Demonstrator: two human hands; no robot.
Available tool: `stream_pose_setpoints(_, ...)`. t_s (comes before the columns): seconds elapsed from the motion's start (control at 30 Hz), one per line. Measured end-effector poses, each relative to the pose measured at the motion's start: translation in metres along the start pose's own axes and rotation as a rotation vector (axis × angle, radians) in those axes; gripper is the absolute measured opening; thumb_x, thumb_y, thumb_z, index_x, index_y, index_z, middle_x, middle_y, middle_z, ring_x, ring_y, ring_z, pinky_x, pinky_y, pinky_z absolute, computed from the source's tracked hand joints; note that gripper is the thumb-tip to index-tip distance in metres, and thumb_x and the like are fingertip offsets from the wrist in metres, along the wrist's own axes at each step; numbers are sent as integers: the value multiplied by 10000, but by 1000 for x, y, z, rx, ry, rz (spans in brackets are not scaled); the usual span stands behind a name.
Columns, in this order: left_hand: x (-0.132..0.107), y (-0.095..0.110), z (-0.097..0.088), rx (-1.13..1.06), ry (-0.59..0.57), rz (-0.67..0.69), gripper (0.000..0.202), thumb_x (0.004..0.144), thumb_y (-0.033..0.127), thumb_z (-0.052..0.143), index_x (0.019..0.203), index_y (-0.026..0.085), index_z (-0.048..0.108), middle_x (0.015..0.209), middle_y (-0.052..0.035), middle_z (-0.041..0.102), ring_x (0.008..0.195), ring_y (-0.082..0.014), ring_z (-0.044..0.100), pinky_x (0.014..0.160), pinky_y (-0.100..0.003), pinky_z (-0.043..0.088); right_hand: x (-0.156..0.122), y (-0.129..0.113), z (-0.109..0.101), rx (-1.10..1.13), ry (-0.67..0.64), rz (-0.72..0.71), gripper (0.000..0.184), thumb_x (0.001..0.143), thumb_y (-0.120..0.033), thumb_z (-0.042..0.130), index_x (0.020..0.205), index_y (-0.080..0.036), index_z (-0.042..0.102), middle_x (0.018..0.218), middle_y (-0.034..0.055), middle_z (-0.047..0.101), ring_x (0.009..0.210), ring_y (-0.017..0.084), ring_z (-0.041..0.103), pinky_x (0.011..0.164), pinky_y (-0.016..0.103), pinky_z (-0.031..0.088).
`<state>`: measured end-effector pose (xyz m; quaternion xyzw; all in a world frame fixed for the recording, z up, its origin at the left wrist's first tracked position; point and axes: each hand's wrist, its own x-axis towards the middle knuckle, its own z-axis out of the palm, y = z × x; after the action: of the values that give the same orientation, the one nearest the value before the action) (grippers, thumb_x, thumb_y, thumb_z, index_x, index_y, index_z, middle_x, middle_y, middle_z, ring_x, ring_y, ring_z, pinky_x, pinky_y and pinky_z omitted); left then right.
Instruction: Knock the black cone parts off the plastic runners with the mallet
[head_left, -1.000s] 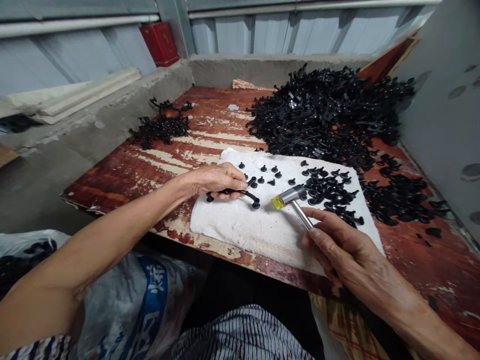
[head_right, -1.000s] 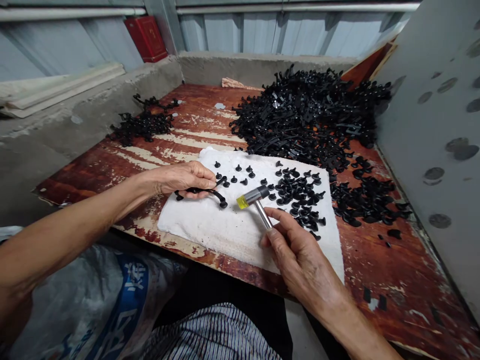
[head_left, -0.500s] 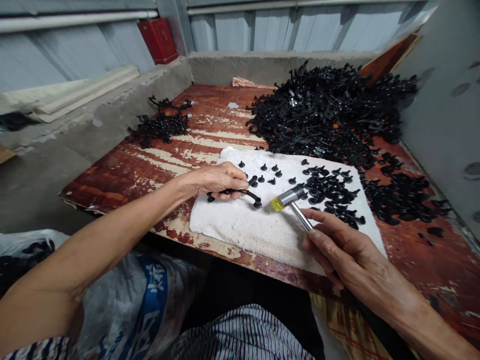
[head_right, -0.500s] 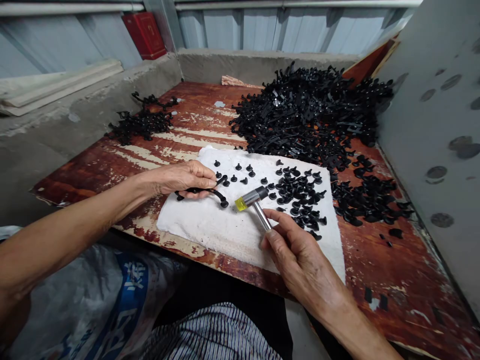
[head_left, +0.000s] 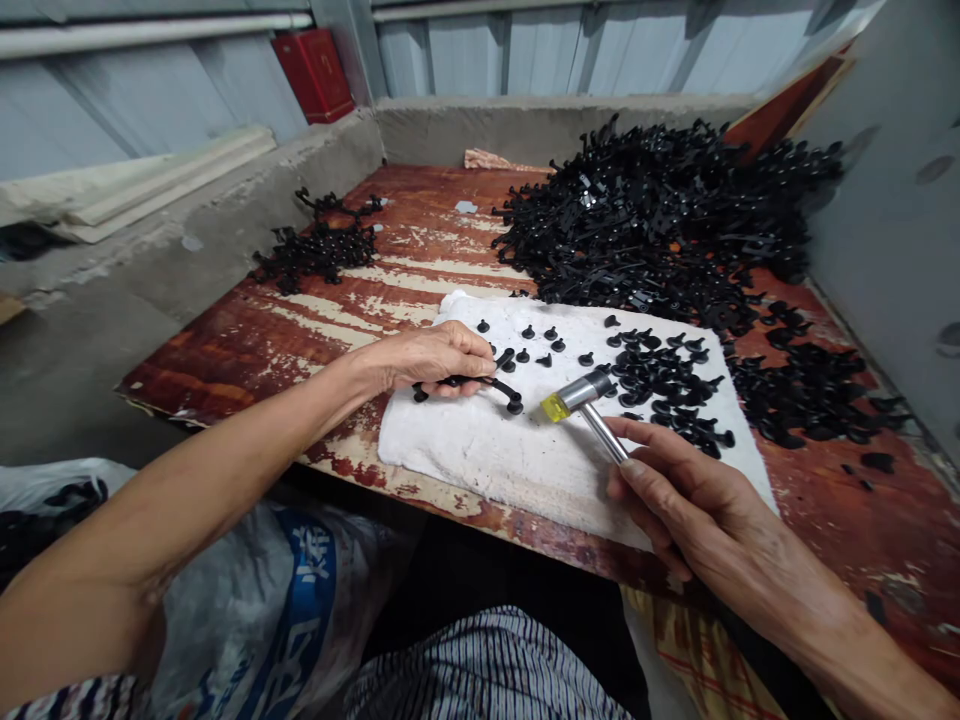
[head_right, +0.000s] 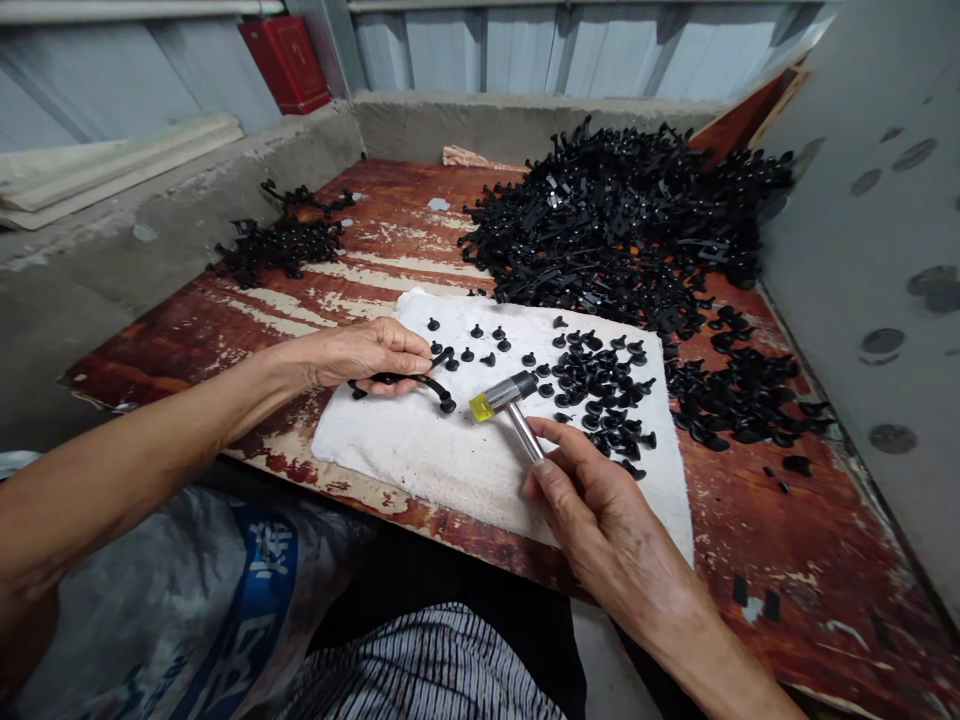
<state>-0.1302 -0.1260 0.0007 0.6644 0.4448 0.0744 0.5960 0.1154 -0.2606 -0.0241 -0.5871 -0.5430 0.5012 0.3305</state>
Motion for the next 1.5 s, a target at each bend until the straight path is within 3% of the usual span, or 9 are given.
stream_pose_setpoints(0.67,1,7,2,80,-8,-74,317,841,197,580,534,147,514,387,33,422,304,-33,327,321,-161,172,-2,0,-3,-105,-16,-40,497,879,-490,467,1240,-153,522,642,-6,572,381,87,357,341,235,358)
stream_pose_setpoints(0.8,3,9,-1,95,1,-98,285,800,187,609,532,149,521,433,30,447,321,-39,353,326,-176,180,5,-5,-2,-285,42,-183,439,884,-374,455,1223,-121,571,660,35,614,500,140,524,455,262,463)
stream_pose_setpoints(0.9,4,8,-2,85,-15,-97,265,802,198,596,548,153,535,451,30,457,328,-42,358,332,-188,177,18,-10,2,-482,144,-408,428,885,-261,432,1250,-94,578,793,97,695,686,188,650,634,323,547)
stream_pose_setpoints(1.03,4,9,-1,91,-13,-114,266,796,184,575,539,158,516,433,36,443,318,-40,333,334,-197,168,33,-23,7,-613,271,-765,438,889,-145,423,1308,-107,544,1134,150,681,988,219,661,839,360,544)
stream_pose_setpoints(1.1,3,9,-1,87,0,-119,263,785,186,580,534,157,507,439,33,450,320,-40,335,333,-196,169,37,-29,10,-646,316,-856,478,881,-101,419,1347,-138,517,1107,130,682,952,204,661,806,333,551)
stream_pose_setpoints(1.2,3,7,-1,97,1,-110,259,783,200,575,537,155,506,450,31,455,320,-39,337,330,-190,177,44,-31,13,-742,341,-840,524,875,-93,384,1389,-120,479,920,110,663,741,187,637,663,310,545)
stream_pose_setpoints(1.33,4,6,-2,133,-19,-83,259,786,204,574,541,157,503,451,40,432,324,-37,346,335,-179,186,53,-26,13,-985,220,-719,527,857,-101,352,1354,-100,528,785,89,615,520,152,517,500,290,474)
stream_pose_setpoints(1.4,4,6,-2,132,-22,-88,264,781,198,580,533,158,497,449,38,429,322,-38,344,334,-182,185,53,-28,12,-956,230,-722,512,864,-105,359,1344,-124,537,803,89,626,550,155,531,528,291,482)
stream_pose_setpoints(1.5,3,6,-2,109,-35,-103,270,784,191,573,528,159,493,431,35,427,313,-39,323,332,-189,179,48,-35,11,-781,354,-833,507,887,-114,378,1379,-156,490,868,92,642,707,178,595,641,300,513)
